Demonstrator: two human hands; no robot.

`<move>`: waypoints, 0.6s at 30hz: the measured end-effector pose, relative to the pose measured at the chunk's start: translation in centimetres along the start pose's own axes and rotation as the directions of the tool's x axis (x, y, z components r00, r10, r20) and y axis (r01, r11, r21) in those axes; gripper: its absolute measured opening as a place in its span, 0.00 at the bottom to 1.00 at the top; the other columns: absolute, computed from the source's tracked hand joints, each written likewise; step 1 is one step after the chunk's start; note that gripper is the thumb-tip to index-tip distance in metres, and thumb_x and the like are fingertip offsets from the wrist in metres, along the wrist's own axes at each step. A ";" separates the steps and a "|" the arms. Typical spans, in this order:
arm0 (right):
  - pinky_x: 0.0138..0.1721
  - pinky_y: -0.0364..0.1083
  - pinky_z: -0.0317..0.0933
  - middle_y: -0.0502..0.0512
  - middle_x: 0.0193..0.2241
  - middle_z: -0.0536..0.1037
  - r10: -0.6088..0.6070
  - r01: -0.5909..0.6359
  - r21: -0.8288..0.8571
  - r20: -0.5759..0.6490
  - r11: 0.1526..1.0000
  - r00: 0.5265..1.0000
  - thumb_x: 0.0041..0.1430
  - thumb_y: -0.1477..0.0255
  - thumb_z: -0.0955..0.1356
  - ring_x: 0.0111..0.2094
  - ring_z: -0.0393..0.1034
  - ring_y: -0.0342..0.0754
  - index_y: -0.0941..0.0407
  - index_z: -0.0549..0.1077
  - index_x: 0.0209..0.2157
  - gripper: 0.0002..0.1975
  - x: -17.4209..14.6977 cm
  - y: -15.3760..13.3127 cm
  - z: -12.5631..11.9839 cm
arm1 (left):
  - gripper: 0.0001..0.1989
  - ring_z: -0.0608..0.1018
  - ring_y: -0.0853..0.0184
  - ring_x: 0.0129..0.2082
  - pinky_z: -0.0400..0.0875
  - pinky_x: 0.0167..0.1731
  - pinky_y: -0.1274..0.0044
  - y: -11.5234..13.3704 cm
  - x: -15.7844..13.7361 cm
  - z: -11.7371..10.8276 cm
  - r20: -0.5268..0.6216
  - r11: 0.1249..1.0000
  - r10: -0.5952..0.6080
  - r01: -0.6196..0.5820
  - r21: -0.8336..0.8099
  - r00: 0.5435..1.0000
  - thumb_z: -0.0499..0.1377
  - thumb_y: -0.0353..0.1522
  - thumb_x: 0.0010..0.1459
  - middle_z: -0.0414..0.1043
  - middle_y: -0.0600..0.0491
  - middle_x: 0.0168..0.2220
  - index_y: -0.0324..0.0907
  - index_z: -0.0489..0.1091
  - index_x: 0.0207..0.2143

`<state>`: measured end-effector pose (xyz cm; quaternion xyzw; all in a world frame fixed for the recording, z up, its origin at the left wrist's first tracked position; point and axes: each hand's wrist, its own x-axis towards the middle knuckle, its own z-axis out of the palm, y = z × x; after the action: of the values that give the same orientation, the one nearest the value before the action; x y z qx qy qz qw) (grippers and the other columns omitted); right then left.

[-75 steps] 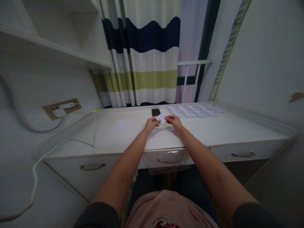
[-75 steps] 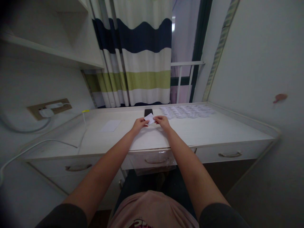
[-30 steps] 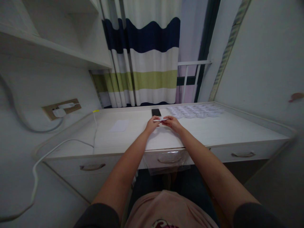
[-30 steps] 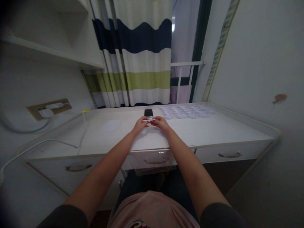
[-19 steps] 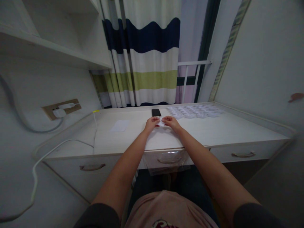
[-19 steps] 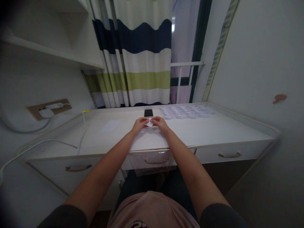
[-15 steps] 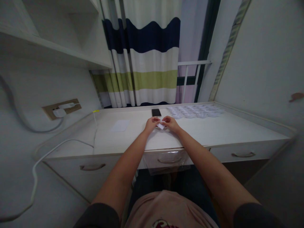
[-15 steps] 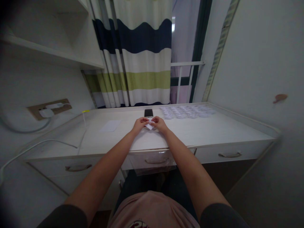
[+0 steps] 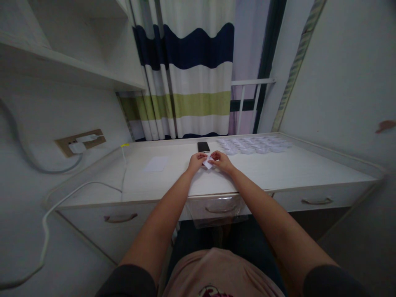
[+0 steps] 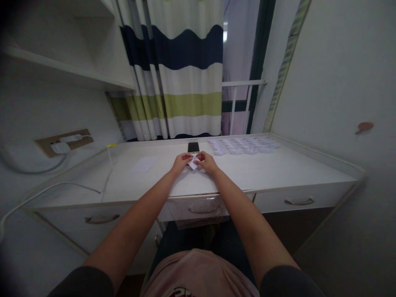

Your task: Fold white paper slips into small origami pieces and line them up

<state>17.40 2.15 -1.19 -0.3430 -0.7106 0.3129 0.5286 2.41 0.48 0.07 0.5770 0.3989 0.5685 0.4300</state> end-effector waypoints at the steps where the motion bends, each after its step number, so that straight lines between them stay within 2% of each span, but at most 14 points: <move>1: 0.30 0.43 0.62 0.47 0.23 0.70 0.009 -0.009 0.017 -0.004 1.000 1.000 0.36 0.67 0.72 0.26 0.64 0.41 0.56 0.67 0.28 0.15 0.0 0.0 0.0 | 0.04 0.72 0.72 0.23 0.69 0.22 0.79 0.1 -0.1 0.0 0.001 1.000 -0.009 0.009 -0.012 1.000 0.61 0.28 0.43 0.70 0.54 0.23 0.37 0.68 0.26; 7: 0.26 0.42 0.61 0.47 0.21 0.70 0.074 -0.074 0.072 -0.005 0.995 0.997 0.37 0.67 0.70 0.23 0.63 0.41 0.56 0.67 0.28 0.14 0.1 0.0 0.0 | 0.08 0.72 0.71 0.25 0.68 0.23 0.79 0.2 -0.2 0.0 0.000 0.999 -0.040 0.040 -0.036 0.999 0.63 0.30 0.42 0.71 0.53 0.25 0.37 0.68 0.26; 12: 0.27 0.42 0.59 0.48 0.21 0.71 0.028 -0.030 -0.074 -0.033 0.997 0.999 0.43 0.71 0.66 0.22 0.64 0.41 0.56 0.68 0.29 0.08 -0.1 0.1 0.0 | 0.09 0.71 0.73 0.23 0.68 0.22 0.79 -0.2 -0.2 0.1 0.022 0.999 -0.045 0.046 -0.015 0.999 0.64 0.30 0.40 0.68 0.55 0.23 0.37 0.67 0.24; 15: 0.27 0.41 0.58 0.47 0.20 0.72 -0.006 -0.002 -0.153 -0.049 0.988 0.999 0.44 0.73 0.65 0.22 0.64 0.41 0.55 0.68 0.29 0.06 -0.1 0.1 -0.1 | 0.06 0.70 0.73 0.22 0.69 0.23 0.78 -0.4 -0.1 0.1 0.039 1.000 0.003 -0.004 0.022 0.999 0.63 0.27 0.41 0.67 0.55 0.22 0.36 0.68 0.24; 18: 0.26 0.41 0.58 0.47 0.20 0.72 -0.026 0.019 -0.162 -0.040 0.987 0.999 0.44 0.73 0.65 0.21 0.64 0.41 0.55 0.69 0.29 0.06 -0.1 0.0 -0.1 | 0.04 0.70 0.72 0.24 0.70 0.28 0.75 -0.4 0.1 0.1 0.057 0.993 0.051 -0.057 0.102 0.997 0.62 0.25 0.41 0.69 0.54 0.23 0.36 0.70 0.23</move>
<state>17.50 2.06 -1.20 -0.3832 -0.7262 0.2411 0.5174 2.51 0.71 -0.30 0.6243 0.4001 0.5426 0.3948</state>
